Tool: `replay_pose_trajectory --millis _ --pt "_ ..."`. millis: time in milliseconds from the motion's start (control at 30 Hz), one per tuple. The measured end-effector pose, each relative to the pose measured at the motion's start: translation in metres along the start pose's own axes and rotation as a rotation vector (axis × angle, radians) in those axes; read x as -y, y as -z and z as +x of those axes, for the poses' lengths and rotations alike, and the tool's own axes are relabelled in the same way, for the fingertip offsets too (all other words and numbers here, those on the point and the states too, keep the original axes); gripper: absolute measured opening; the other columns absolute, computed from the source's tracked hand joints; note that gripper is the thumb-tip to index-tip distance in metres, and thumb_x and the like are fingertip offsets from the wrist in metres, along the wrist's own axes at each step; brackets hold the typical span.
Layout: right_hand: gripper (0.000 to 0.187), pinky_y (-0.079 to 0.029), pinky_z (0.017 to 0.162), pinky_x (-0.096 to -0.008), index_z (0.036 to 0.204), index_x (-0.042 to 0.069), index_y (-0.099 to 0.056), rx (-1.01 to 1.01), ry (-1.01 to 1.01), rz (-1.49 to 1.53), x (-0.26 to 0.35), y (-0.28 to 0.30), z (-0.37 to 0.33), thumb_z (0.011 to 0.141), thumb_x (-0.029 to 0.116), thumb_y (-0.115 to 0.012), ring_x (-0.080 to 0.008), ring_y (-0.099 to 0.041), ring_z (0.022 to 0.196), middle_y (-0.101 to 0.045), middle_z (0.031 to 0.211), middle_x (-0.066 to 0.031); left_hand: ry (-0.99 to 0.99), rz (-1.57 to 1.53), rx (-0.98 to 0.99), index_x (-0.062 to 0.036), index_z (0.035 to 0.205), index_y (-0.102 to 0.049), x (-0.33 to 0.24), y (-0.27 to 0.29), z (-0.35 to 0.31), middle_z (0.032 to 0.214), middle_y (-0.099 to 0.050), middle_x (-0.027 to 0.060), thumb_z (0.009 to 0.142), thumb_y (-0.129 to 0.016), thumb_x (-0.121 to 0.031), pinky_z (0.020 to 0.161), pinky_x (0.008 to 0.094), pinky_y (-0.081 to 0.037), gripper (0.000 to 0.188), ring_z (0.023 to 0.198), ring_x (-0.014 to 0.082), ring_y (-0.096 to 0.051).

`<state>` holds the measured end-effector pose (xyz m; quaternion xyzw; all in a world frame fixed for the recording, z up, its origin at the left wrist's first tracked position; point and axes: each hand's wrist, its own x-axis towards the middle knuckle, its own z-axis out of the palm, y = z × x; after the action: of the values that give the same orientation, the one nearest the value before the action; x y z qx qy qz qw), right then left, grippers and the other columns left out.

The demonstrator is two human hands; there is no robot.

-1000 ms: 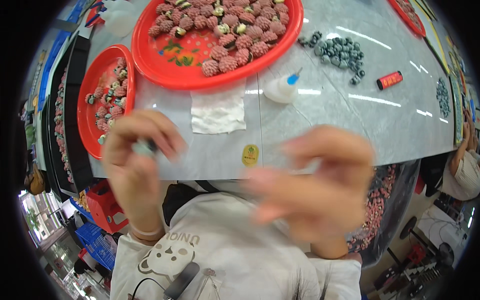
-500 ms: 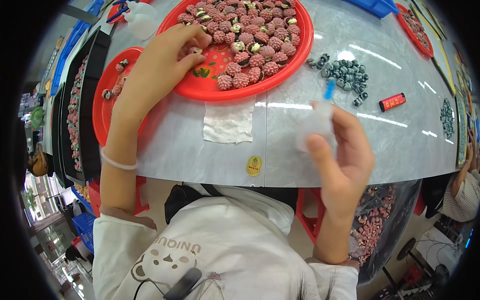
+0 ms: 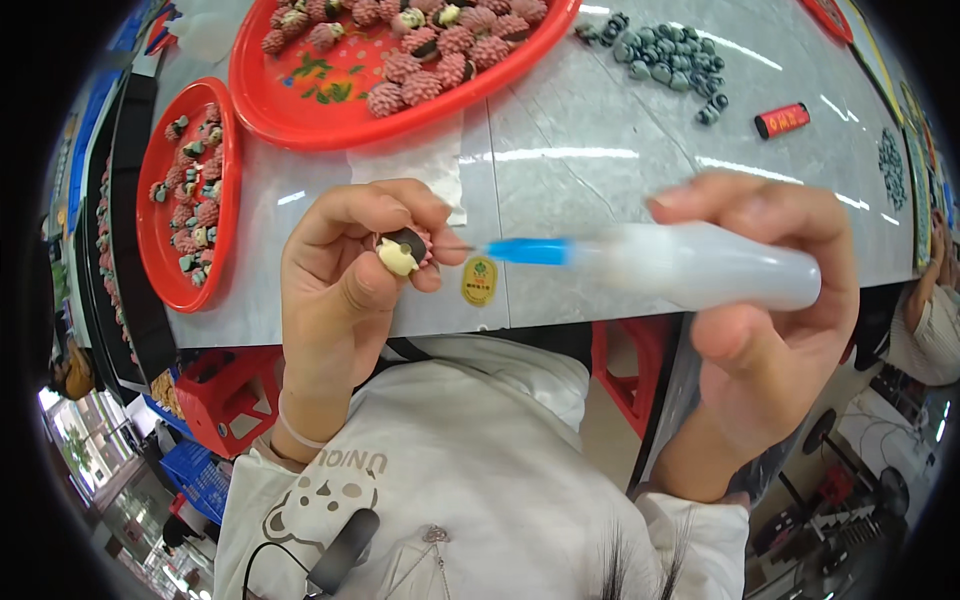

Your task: The person assembles small plastic toy figurines by gluing plastic toy parts, toy heads, and toy hair pieces together with a glue bottle.

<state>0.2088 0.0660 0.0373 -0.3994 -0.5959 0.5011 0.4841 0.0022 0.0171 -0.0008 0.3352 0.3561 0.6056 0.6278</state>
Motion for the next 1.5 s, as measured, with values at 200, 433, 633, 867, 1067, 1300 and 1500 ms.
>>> replay_pose_trajectory --millis 200,433,633,867,1067,1300,1500 --pt "0.048 -0.037 0.072 -0.0282 0.096 -0.004 -0.047 0.127 -0.001 -0.131 0.001 -0.012 0.008 0.075 0.039 -0.057 -0.0202 -0.048 0.083 -0.048 0.087 -0.0145 0.026 -0.036 -0.008 -0.0005 0.095 -0.048 0.005 0.006 -0.003 0.089 -0.053 0.0133 0.073 -0.062 -0.028 0.062 0.0211 -0.046 0.038 0.076 0.0170 -0.056" --pt "0.045 -0.041 0.065 -0.0283 0.093 -0.006 -0.049 0.087 0.116 -0.360 0.009 -0.019 -0.002 0.075 0.034 -0.056 -0.0220 -0.050 0.074 -0.051 0.085 -0.0175 0.058 0.003 -0.005 0.0005 0.094 -0.049 0.005 0.005 -0.004 0.088 -0.054 0.0140 0.072 -0.063 -0.028 0.058 0.0196 -0.046 0.038 0.071 0.0153 -0.056" --pt "0.044 -0.036 0.052 -0.0263 0.091 -0.007 -0.049 0.071 0.423 -0.550 0.013 -0.019 -0.006 0.071 0.031 -0.059 -0.0162 -0.043 0.057 -0.055 0.072 -0.0192 0.060 0.010 0.001 0.0006 0.093 -0.050 0.005 0.006 -0.002 0.088 -0.054 0.0147 0.071 -0.064 -0.028 0.057 0.0195 -0.046 0.038 0.074 0.0144 -0.054" --pt "0.044 -0.039 0.051 -0.0275 0.094 -0.007 -0.047 0.284 0.399 -0.421 0.014 -0.003 0.005 0.071 0.029 -0.060 -0.0168 -0.045 0.055 -0.052 0.079 -0.0181 0.072 -0.011 -0.013 0.0003 0.092 -0.050 0.004 0.004 0.000 0.088 -0.054 0.0148 0.071 -0.064 -0.028 0.056 0.0195 -0.046 0.038 0.072 0.0143 -0.054" --pt "0.030 -0.042 0.061 -0.0253 0.092 -0.002 -0.044 -0.079 0.034 0.005 -0.031 -0.014 0.008 0.069 0.008 -0.061 -0.0186 -0.053 0.073 -0.053 0.091 -0.0143 0.000 -0.089 0.064 0.0070 0.094 -0.049 0.010 0.007 0.000 0.090 -0.056 0.0177 0.076 -0.059 -0.011 0.066 0.0269 -0.049 0.027 0.078 0.0198 -0.058" --pt "0.031 -0.041 0.073 -0.0255 0.092 0.000 -0.049 0.055 0.171 -0.408 -0.050 -0.035 0.025 0.064 -0.006 -0.059 -0.0152 -0.054 0.079 -0.057 0.088 -0.0067 0.048 -0.012 -0.002 0.0024 0.092 -0.048 0.007 0.003 -0.002 0.088 -0.053 0.0146 0.075 -0.061 -0.022 0.060 0.0228 -0.046 0.032 0.073 0.0181 -0.056" --pt "0.022 -0.040 0.071 -0.0228 0.088 -0.002 -0.055 -0.091 0.177 -0.867 -0.042 0.023 0.044 0.066 -0.004 -0.056 -0.0133 -0.052 0.075 -0.056 0.086 -0.0074 0.015 -0.062 0.036 0.0056 0.093 -0.049 0.007 0.006 -0.002 0.089 -0.055 0.0168 0.076 -0.060 -0.017 0.062 0.0258 -0.048 0.031 0.077 0.0197 -0.057"
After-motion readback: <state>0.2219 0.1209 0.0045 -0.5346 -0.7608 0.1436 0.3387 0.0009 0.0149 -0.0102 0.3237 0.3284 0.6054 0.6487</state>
